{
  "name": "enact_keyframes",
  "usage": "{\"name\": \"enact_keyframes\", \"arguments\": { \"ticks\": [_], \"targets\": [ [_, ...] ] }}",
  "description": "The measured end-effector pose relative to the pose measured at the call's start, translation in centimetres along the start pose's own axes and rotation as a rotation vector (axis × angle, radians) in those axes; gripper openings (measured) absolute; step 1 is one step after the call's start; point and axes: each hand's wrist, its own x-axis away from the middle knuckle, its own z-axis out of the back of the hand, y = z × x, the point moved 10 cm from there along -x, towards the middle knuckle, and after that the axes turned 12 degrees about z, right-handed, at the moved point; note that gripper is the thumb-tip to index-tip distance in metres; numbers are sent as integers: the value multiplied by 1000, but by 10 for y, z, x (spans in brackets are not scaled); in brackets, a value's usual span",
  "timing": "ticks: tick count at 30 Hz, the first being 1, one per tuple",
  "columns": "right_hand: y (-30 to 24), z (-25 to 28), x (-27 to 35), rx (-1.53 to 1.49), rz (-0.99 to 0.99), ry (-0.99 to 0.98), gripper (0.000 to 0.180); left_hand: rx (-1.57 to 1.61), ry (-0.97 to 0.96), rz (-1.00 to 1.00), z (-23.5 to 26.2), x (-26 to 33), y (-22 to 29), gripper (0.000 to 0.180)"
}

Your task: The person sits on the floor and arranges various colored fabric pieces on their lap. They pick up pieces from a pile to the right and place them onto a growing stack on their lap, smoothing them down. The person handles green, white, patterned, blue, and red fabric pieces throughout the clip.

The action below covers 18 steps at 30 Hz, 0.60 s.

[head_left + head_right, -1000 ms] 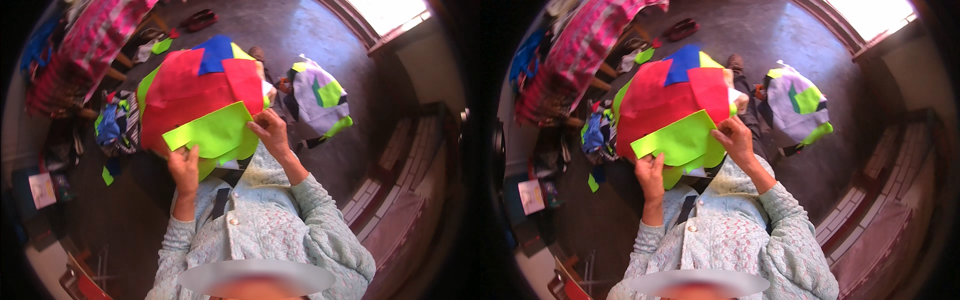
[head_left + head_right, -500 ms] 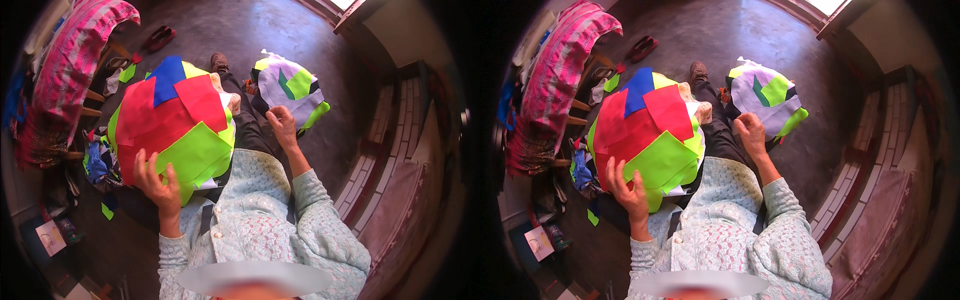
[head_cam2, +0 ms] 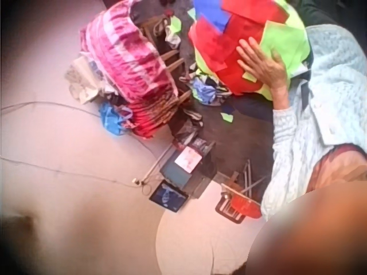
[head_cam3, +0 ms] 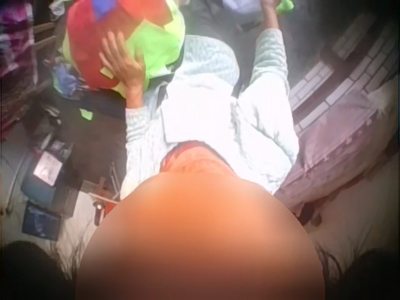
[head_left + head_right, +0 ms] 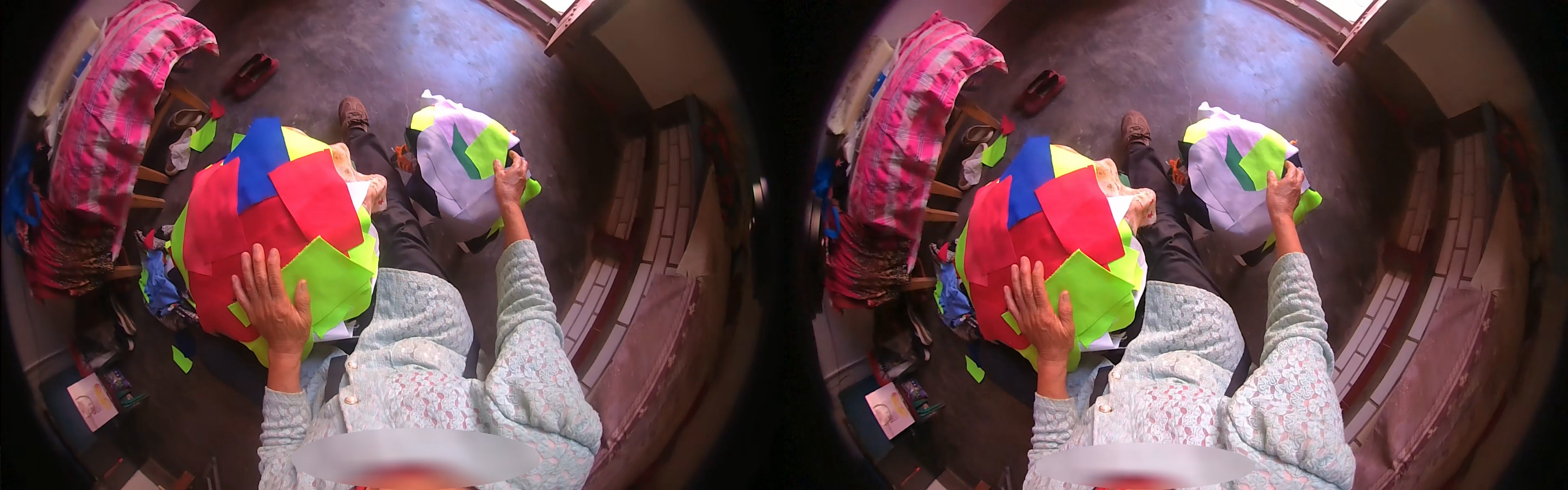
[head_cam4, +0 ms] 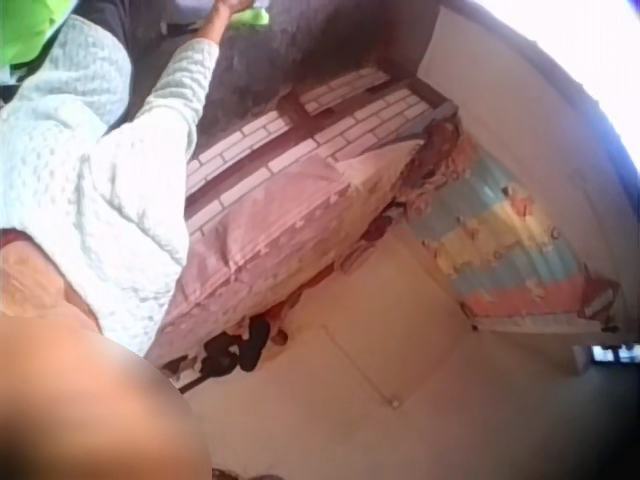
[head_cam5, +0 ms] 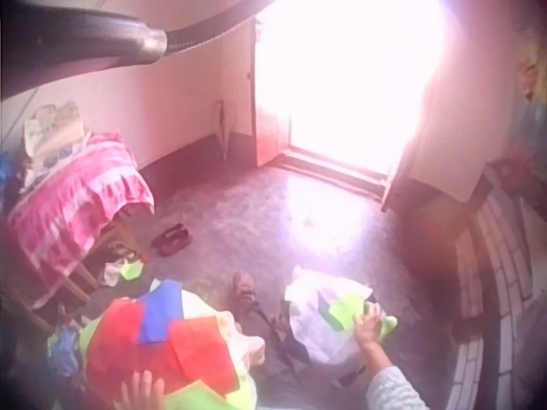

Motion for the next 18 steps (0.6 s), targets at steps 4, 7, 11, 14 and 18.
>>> {"name": "enact_keyframes", "arguments": {
  "ticks": [4,7,11,14,18],
  "targets": [
    [24,-28,2,13,-258,-136,43,-5,-4,7,-1,0,-2,56],
    [29,-39,7,-8,-365,-205,39,-30,-18,7,-1,1,-2,57],
    [49,-57,15,-295,-388,-161,30,-23,-18,8,-1,1,-1,57],
    [62,-69,20,-771,-388,-73,23,-10,-12,12,0,1,-1,56],
    [45,-47,12,-1067,-476,-16,14,2,0,16,1,1,-2,56]
  ]
}}
